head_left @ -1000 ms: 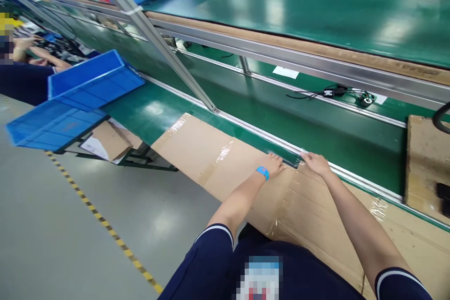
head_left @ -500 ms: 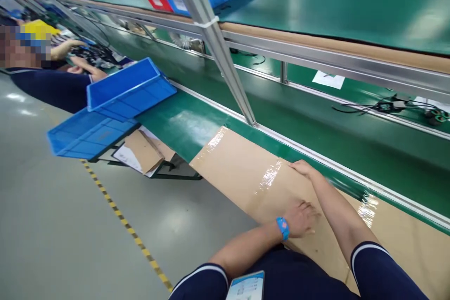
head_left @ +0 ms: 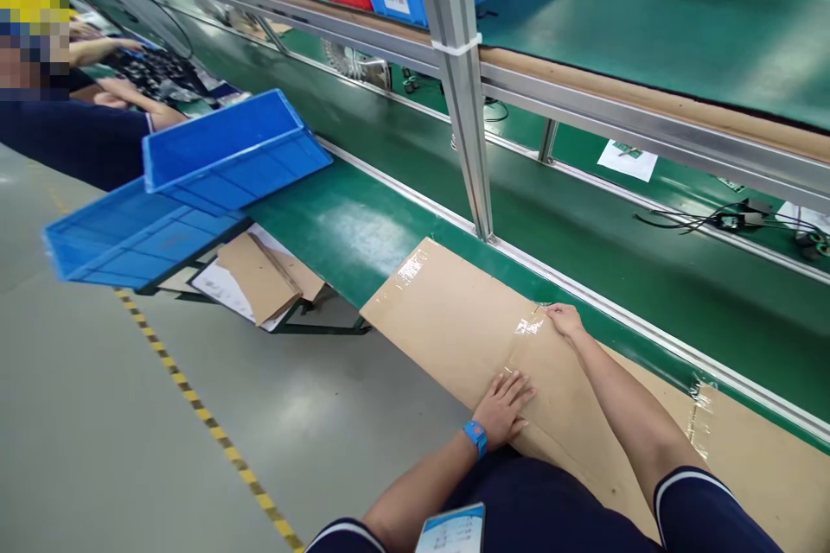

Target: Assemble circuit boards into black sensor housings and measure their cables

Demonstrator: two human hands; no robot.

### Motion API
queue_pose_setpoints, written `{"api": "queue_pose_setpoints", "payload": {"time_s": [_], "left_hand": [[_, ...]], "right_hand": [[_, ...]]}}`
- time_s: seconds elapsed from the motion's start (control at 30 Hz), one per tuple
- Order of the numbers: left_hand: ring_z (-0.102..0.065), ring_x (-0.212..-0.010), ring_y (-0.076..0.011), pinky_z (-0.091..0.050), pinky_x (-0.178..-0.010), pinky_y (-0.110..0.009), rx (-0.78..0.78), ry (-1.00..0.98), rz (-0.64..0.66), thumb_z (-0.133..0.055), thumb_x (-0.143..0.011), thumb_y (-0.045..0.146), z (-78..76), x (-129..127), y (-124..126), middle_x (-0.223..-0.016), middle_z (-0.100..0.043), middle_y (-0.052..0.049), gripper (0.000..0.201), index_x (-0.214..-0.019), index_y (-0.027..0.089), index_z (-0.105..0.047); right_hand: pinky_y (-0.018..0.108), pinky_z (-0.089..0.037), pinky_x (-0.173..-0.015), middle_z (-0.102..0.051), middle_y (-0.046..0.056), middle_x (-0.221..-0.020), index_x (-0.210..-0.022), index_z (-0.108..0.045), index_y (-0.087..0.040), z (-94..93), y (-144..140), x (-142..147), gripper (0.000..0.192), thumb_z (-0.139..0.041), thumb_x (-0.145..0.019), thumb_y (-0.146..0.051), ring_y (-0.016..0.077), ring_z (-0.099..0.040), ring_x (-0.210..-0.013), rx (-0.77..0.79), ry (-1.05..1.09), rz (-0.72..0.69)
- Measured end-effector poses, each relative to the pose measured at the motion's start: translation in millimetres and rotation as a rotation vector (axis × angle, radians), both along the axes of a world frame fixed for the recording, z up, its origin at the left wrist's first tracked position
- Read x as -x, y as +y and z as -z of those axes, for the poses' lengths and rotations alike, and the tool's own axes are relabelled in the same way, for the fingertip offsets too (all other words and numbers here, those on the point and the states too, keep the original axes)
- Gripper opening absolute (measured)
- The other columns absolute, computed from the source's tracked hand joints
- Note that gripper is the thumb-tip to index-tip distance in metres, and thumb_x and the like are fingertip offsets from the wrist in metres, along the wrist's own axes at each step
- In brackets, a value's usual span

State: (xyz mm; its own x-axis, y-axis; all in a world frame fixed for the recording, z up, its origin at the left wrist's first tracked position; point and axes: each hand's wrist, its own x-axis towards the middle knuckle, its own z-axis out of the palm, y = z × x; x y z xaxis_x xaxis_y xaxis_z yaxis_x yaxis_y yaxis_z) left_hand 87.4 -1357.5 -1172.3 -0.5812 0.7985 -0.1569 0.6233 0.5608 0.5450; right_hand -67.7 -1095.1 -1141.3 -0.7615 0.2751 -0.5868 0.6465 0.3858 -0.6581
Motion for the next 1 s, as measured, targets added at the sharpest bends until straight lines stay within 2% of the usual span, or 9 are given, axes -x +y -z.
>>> {"api": "queue_pose_setpoints", "payload": {"time_s": [0.13,0.27,0.4,0.5,0.57,0.63,0.77,0.9,1.0], "left_hand": [[-0.026,-0.152,-0.0305,-0.019,-0.123,-0.054,-0.008,0.013,-0.022,-0.054,-0.096,0.056,2.3,-4,1,-0.165,-0.031,-0.006,0.068,-0.155,0.031,-0.033],[-0.04,-0.143,-0.0299,-0.031,-0.117,-0.05,-0.022,0.035,-0.102,-0.06,-0.093,0.054,-9.5,12,11,-0.156,-0.045,-0.009,0.061,-0.146,0.028,-0.047],[-0.046,-0.135,-0.0311,-0.039,-0.109,-0.05,-0.028,0.089,-0.264,-0.052,-0.098,0.047,-22.3,64,30,-0.149,-0.048,-0.016,0.053,-0.144,0.02,-0.048],[-0.041,-0.139,-0.0312,-0.036,-0.111,-0.05,-0.038,0.14,-0.343,-0.047,-0.101,0.044,-25.4,118,44,-0.15,-0.046,-0.017,0.049,-0.143,0.019,-0.047],[-0.037,-0.142,-0.032,-0.032,-0.114,-0.052,-0.037,0.166,-0.352,-0.048,-0.1,0.043,-25.7,154,51,-0.15,-0.046,-0.017,0.049,-0.142,0.018,-0.048],[-0.036,-0.142,-0.0333,-0.028,-0.116,-0.053,-0.023,0.176,-0.318,-0.052,-0.099,0.041,-25.5,186,54,-0.146,-0.051,-0.016,0.047,-0.139,0.017,-0.051],[-0.053,-0.125,-0.0294,-0.029,-0.116,-0.05,0.034,0.134,-0.149,-0.054,-0.098,0.041,-24.0,231,57,-0.12,-0.065,-0.012,0.034,-0.122,0.019,-0.063],[-0.061,-0.106,-0.0248,-0.045,-0.101,-0.047,0.113,0.03,0.001,-0.055,-0.098,0.039,-22.0,254,59,-0.106,-0.068,-0.009,0.026,-0.104,0.017,-0.067],[-0.065,-0.097,-0.021,-0.051,-0.092,-0.044,0.149,-0.046,0.08,-0.057,-0.099,0.038,-25.2,264,62,-0.099,-0.069,-0.005,0.025,-0.097,0.015,-0.067]], "right_hand": [[0.035,-0.058,-0.081,-0.067,0.006,-0.112,-0.11,-0.066,-0.017,9.6,4,0,0.027,-0.061,-0.096,-0.039,0.0162,-0.065,-0.093,0.035,-0.044,0.023],[0.034,-0.058,-0.08,-0.068,0.006,-0.107,-0.107,-0.066,-0.016,19.6,5,6,0.026,-0.062,-0.096,-0.039,0.0158,-0.065,-0.091,0.086,-0.12,0.032],[0.032,-0.058,-0.075,-0.069,0.004,-0.1,-0.109,-0.065,-0.014,24.9,4,14,0.03,-0.061,-0.096,-0.041,0.0143,-0.066,-0.083,0.15,-0.195,0.052],[0.031,-0.058,-0.072,-0.068,0.004,-0.096,-0.107,-0.065,-0.013,24.6,5,18,0.032,-0.059,-0.097,-0.044,0.0134,-0.066,-0.08,0.144,-0.226,0.07],[0.031,-0.058,-0.071,-0.068,0.003,-0.094,-0.104,-0.065,-0.013,23.2,4,20,0.034,-0.058,-0.097,-0.046,0.0131,-0.065,-0.078,0.091,-0.221,0.088],[0.031,-0.057,-0.072,-0.068,0.003,-0.091,-0.1,-0.065,-0.014,21.5,0,20,0.034,-0.059,-0.097,-0.046,0.013,-0.065,-0.077,0.017,-0.19,0.104],[0.032,-0.055,-0.075,-0.068,0.002,-0.089,-0.093,-0.066,-0.015,15.9,-21,16,0.031,-0.06,-0.096,-0.046,0.013,-0.064,-0.078,-0.128,-0.074,0.124],[0.033,-0.054,-0.078,-0.067,0.001,-0.083,-0.089,-0.065,-0.016,3.7,-57,18,0.032,-0.062,-0.094,-0.047,0.013,-0.063,-0.076,-0.175,0.097,0.043],[0.032,-0.052,-0.077,-0.065,-0.001,-0.078,-0.084,-0.064,-0.016,-7.6,-74,19,0.032,-0.062,-0.093,-0.047,0.0127,-0.061,-0.073,-0.23,0.179,-0.004]]}}
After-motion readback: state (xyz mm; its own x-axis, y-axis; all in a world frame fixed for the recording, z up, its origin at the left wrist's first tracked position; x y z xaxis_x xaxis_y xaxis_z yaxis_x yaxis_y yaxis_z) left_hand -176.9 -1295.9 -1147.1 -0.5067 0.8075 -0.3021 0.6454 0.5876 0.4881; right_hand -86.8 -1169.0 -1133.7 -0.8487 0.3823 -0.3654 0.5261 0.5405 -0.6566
